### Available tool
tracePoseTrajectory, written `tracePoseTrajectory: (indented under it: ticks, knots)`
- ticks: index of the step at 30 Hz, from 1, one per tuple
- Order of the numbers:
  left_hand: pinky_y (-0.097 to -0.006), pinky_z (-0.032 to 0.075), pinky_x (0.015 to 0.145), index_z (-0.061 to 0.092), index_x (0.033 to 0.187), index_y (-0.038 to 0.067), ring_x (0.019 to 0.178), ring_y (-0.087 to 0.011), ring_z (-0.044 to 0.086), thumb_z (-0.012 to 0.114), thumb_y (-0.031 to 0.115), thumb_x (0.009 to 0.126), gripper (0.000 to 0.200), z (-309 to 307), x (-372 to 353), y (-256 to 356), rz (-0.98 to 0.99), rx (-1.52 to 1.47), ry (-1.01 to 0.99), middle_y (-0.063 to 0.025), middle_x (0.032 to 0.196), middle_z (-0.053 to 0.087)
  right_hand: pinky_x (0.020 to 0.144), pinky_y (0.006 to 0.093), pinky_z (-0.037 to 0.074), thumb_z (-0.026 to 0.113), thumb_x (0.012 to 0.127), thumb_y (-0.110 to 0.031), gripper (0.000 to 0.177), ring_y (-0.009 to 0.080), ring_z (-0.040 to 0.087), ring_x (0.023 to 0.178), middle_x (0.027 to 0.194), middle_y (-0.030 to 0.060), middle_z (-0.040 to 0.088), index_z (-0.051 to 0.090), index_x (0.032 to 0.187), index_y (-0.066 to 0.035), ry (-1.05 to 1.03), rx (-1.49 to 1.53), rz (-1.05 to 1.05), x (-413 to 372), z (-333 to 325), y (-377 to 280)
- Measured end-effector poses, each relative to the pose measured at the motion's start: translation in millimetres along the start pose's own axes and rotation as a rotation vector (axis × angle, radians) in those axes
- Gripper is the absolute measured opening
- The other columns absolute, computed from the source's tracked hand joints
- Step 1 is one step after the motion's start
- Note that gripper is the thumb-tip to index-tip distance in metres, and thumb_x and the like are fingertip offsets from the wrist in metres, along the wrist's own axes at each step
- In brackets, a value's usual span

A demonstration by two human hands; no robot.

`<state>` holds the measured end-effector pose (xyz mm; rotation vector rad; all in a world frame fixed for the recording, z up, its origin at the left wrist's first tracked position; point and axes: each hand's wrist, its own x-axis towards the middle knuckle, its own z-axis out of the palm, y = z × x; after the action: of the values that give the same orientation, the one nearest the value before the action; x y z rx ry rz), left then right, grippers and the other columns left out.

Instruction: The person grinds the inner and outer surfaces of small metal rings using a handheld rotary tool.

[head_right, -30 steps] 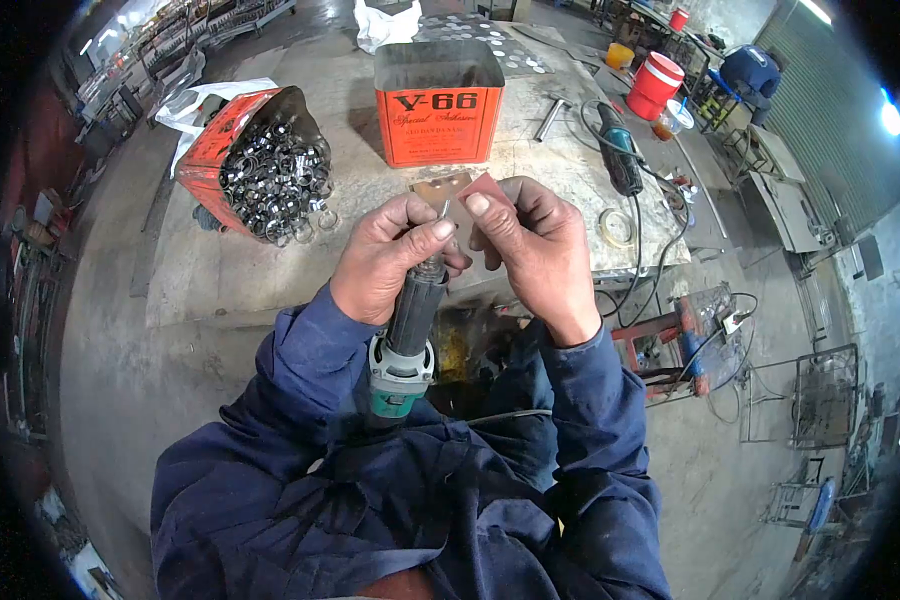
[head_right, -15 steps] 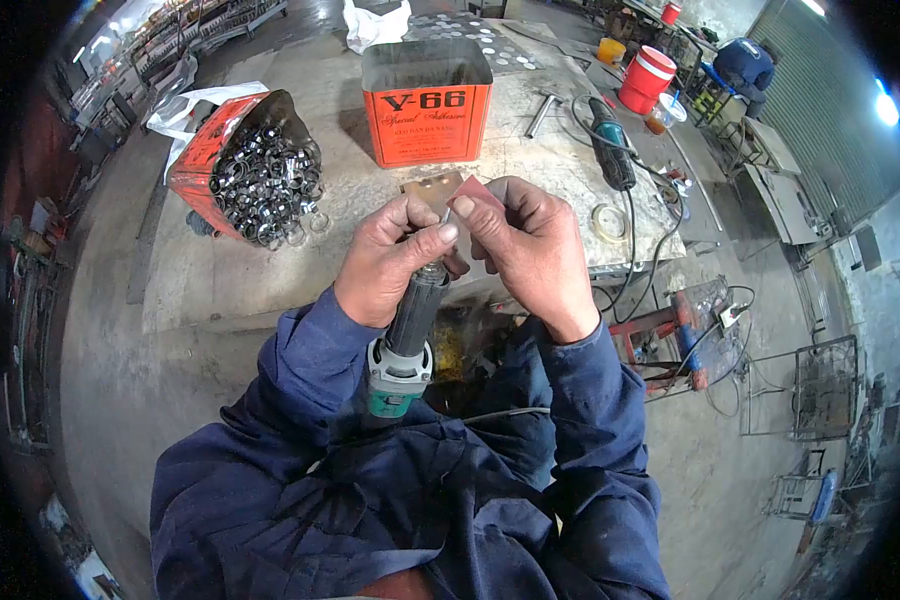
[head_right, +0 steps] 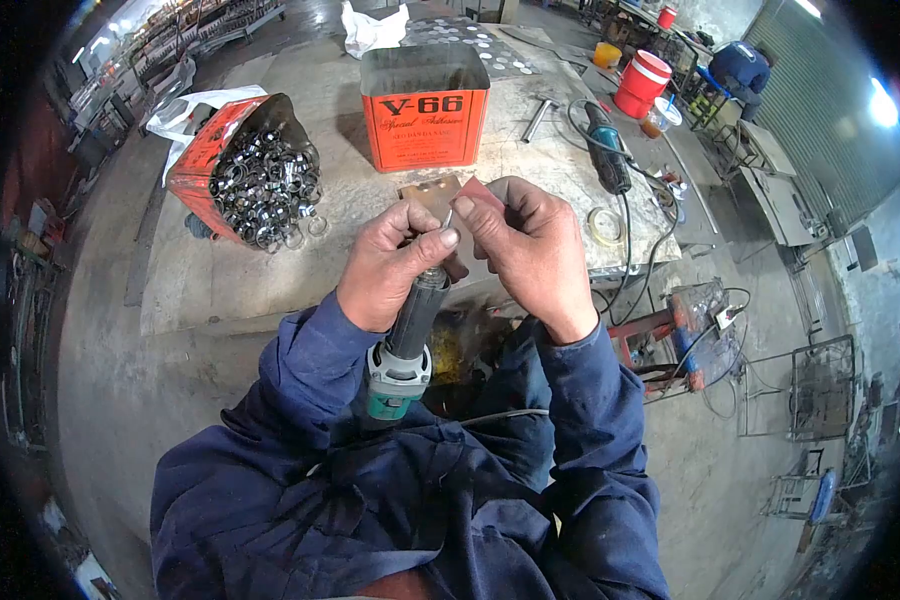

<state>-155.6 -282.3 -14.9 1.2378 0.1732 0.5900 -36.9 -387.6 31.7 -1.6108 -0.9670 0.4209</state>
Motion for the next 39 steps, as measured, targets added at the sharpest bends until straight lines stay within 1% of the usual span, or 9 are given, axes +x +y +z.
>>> tracePoseTrajectory:
  ticks: [6,11,14,20,27,32,35,36,39]
  knots:
    - [-0.0232,0.048,0.061,0.052,0.084,0.001,0.069,-0.0093,0.059,0.063,0.013,0.086,0.016,2,0,-3,0.034,0.011,-0.007,-0.0028,0.075,0.058,0.044,0.0236,0.037,0.065,0.083,-0.024,0.026,0.0049,0.049,0.048,0.053,0.0015,0.055,0.06,0.072,-0.001,-0.039,-0.064,0.029,1,-6,-8]
    - [-0.0227,0.047,0.061,0.053,0.084,0.001,0.068,-0.0085,0.058,0.063,0.012,0.086,0.015,5,1,-7,0.054,0.061,0.019,-0.0028,0.075,0.058,0.044,0.0239,0.037,0.063,0.083,-0.023,0.026,0.0055,0.049,0.048,0.053,0.0023,0.055,0.06,0.072,0.001,-0.042,-0.232,0.089,2,-7,-17]
    - [-0.0248,0.048,0.061,0.051,0.083,0.003,0.067,-0.0117,0.061,0.062,0.014,0.087,0.016,5,2,-9,0.089,0.127,0.01,-0.0029,0.076,0.056,0.044,0.024,0.036,0.062,0.084,-0.023,0.027,0.0057,0.047,0.047,0.053,0.0013,0.054,0.06,0.072,0.001,-0.061,-0.22,0.139,2,-9,-25]
    - [-0.0239,0.047,0.06,0.052,0.082,0.003,0.066,-0.0111,0.06,0.063,0.014,0.086,0.016,5,2,-6,0.06,0.161,0.03,-0.0023,0.074,0.056,0.044,0.0237,0.034,0.06,0.086,-0.022,0.026,0.0045,0.043,0.048,0.053,-0.0015,0.05,0.06,0.073,0.0,-0.153,-0.052,0.224,6,-14,-21]
    - [-0.0235,0.048,0.059,0.053,0.083,0.002,0.067,-0.0108,0.06,0.062,0.014,0.086,0.015,6,3,-10,0.055,0.165,0.043,-0.0028,0.074,0.056,0.045,0.0235,0.036,0.059,0.086,-0.021,0.024,0.0046,0.046,0.05,0.055,-0.0001,0.052,0.062,0.079,0.002,-0.135,-0.085,0.201,4,-13,-21]
    - [-0.0226,0.049,0.062,0.053,0.087,0.002,0.069,-0.0101,0.06,0.065,0.008,0.083,0.014,6,3,-13,0.045,0.174,0.06,-0.0038,0.076,0.058,0.047,0.0259,0.04,0.059,0.086,-0.024,0.028,0.0065,0.049,0.051,0.054,0.0026,0.054,0.063,0.079,0.003,-0.12,-0.317,0.115,0,-11,-22]
    - [-0.0224,0.049,0.065,0.051,0.093,0.001,0.072,-0.0099,0.06,0.066,0.004,0.081,0.019,5,0,-9,0.057,0.251,0.064,-0.0038,0.08,0.058,0.046,0.0268,0.039,0.059,0.087,-0.027,0.031,0.0071,0.048,0.05,0.053,0.0025,0.052,0.062,0.077,0.002,-0.235,-0.27,0.19,-4,-9,-12]
    - [-0.0224,0.049,0.065,0.051,0.093,0.001,0.072,-0.0099,0.06,0.066,0.004,0.081,0.019,3,-1,-11,0.055,0.25,0.063,-0.0038,0.08,0.058,0.045,0.0263,0.038,0.059,0.087,-0.028,0.032,0.007,0.047,0.049,0.053,0.0016,0.052,0.061,0.074,0.002,-0.302,-0.285,0.131,-4,-12,0]
    - [-0.0225,0.049,0.066,0.049,0.097,0.001,0.075,-0.0101,0.06,0.067,0.0,0.078,0.025,-4,-2,-14,0.116,0.229,0.067,-0.0044,0.083,0.058,0.044,0.0236,0.035,0.061,0.087,-0.026,0.029,0.0046,0.043,0.048,0.053,-0.0014,0.05,0.06,0.073,-0.001,-0.191,-0.062,0.184,-7,-12,-1]
